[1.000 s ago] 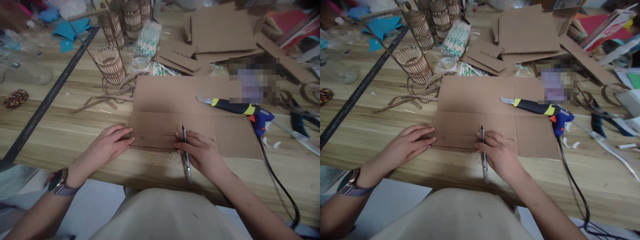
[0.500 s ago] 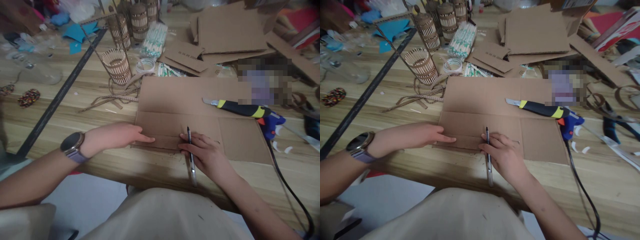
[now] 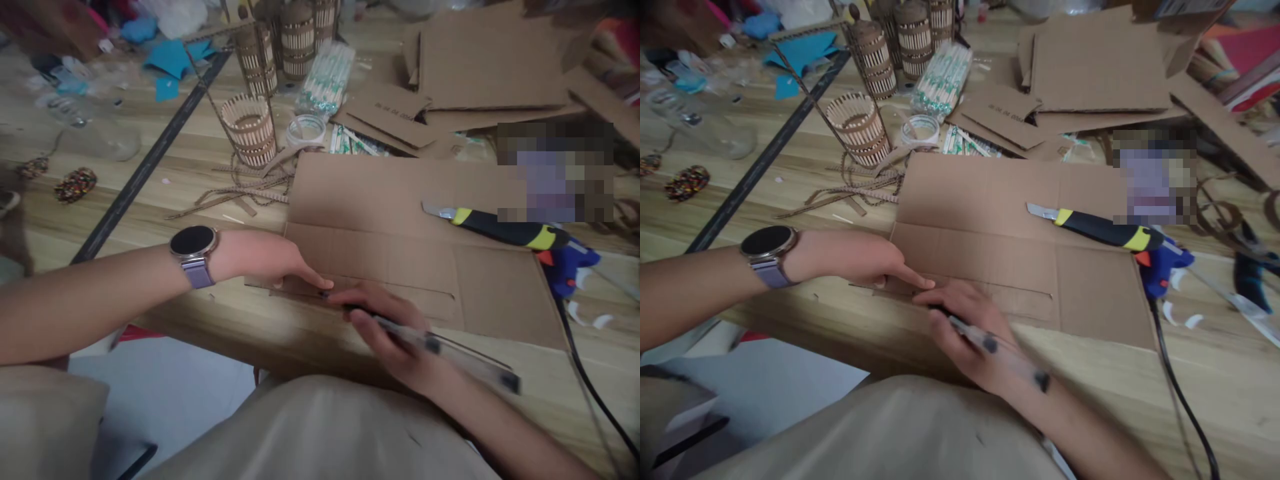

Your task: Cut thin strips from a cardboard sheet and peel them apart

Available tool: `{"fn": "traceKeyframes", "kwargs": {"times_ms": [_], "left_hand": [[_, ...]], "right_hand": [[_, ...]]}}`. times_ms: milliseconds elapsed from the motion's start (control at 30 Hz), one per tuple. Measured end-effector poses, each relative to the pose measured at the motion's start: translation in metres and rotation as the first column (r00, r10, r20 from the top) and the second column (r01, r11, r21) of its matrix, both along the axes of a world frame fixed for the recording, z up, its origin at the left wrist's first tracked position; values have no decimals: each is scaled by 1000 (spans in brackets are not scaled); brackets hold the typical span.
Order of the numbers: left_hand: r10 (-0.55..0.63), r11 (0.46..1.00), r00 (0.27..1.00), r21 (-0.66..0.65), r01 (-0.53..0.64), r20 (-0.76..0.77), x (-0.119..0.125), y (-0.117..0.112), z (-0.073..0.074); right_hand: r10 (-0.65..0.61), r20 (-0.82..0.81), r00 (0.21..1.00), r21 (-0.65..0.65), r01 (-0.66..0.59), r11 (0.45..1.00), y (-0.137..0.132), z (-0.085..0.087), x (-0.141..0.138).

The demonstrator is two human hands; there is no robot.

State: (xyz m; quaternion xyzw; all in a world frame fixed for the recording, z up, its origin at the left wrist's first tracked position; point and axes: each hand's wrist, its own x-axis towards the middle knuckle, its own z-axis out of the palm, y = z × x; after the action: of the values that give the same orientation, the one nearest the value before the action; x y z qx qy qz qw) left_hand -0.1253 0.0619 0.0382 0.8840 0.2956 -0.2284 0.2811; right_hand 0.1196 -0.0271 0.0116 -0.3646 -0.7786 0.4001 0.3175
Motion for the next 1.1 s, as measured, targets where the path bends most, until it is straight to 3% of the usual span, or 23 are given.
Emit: {"fn": "traceKeyframes", "kwargs": {"times_ms": [100,300,433,733,1100], "left_hand": [[-99,995,992,-9,99,-73,7,3,6],[-95,995,993,-43,92,-71,9,6,5],[-90,995,995,-55,87,-54,9,9,2],[-60,995,992,-81,51,-110,16,9,16],[-95,994,993,-54,91,-71,13,10,10]], "right_hand": [[75,13,997,-71,-74,995,-2,-6,-28],[114,77,991,-113,-105,988,2,-20,-57],[155,108,982,-40,-151,988,2,-18,-59],[158,145,977,46,-166,985,0,-26,-64],[102,127,987,169,-123,978,-1,-34,-65]]}}
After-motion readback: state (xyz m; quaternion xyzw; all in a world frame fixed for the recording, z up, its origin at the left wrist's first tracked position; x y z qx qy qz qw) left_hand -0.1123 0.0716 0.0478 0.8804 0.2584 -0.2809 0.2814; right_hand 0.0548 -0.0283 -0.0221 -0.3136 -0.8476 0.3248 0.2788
